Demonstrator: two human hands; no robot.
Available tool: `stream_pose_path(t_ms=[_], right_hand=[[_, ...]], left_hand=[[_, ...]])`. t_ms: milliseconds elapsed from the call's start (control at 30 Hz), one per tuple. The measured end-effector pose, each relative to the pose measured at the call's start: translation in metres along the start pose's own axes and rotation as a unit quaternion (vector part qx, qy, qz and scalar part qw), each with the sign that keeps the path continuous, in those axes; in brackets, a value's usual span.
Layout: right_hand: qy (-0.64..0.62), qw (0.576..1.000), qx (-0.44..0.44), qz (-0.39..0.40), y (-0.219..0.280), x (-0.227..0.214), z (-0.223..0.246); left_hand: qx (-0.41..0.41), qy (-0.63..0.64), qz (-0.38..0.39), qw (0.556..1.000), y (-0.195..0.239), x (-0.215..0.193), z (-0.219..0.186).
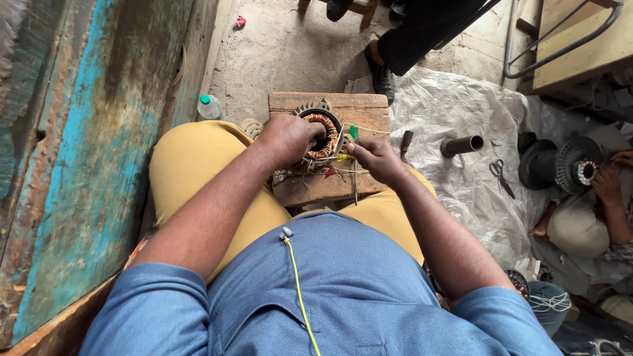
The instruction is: The person sits on the floor and repairs a motor stator by hand, using a screwdriver to adjust and secure copper windings. The person repeatedly inserts and tightens wires within the stator slots while seated.
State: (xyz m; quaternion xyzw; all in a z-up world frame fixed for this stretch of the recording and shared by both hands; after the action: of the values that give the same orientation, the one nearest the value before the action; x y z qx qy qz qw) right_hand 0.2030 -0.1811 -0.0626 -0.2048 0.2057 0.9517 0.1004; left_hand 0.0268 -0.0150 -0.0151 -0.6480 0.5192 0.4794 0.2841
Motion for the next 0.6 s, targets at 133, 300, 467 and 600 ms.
stream_pose_path(t_ms=[133,300,467,600], right_hand=[[0.014,0.999,0.032,0.022,-0.004,-0.003,0.001],[0.000,0.999,0.045,0.028,-0.002,-0.002,0.009],[0.064,0.998,-0.011,-0.016,0.008,-0.004,0.015],[-0.011,0.998,-0.029,-0.058,0.033,-0.020,-0.003]], left_hand=[[-0.001,-0.012,0.009,1.000,-0.002,-0.003,-0.002],[0.001,0.000,0.005,1.000,0.001,-0.005,-0.002],[0.002,-0.013,0.020,1.000,-0.001,-0.003,-0.001],[0.018,0.003,-0.004,1.000,-0.002,0.003,0.003]])
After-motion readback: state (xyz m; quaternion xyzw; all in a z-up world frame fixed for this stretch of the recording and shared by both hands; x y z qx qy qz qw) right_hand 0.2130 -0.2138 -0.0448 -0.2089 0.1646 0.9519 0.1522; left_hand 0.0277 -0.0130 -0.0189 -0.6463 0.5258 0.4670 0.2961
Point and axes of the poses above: each hand's wrist, its own y-axis away from the middle knuckle, its own x-axis out of the palm, z = x × y, the point moved 4 cm from there along -y, towards the middle knuckle, and after that the axes turned 1 degree about y, right-handed, at the moved point
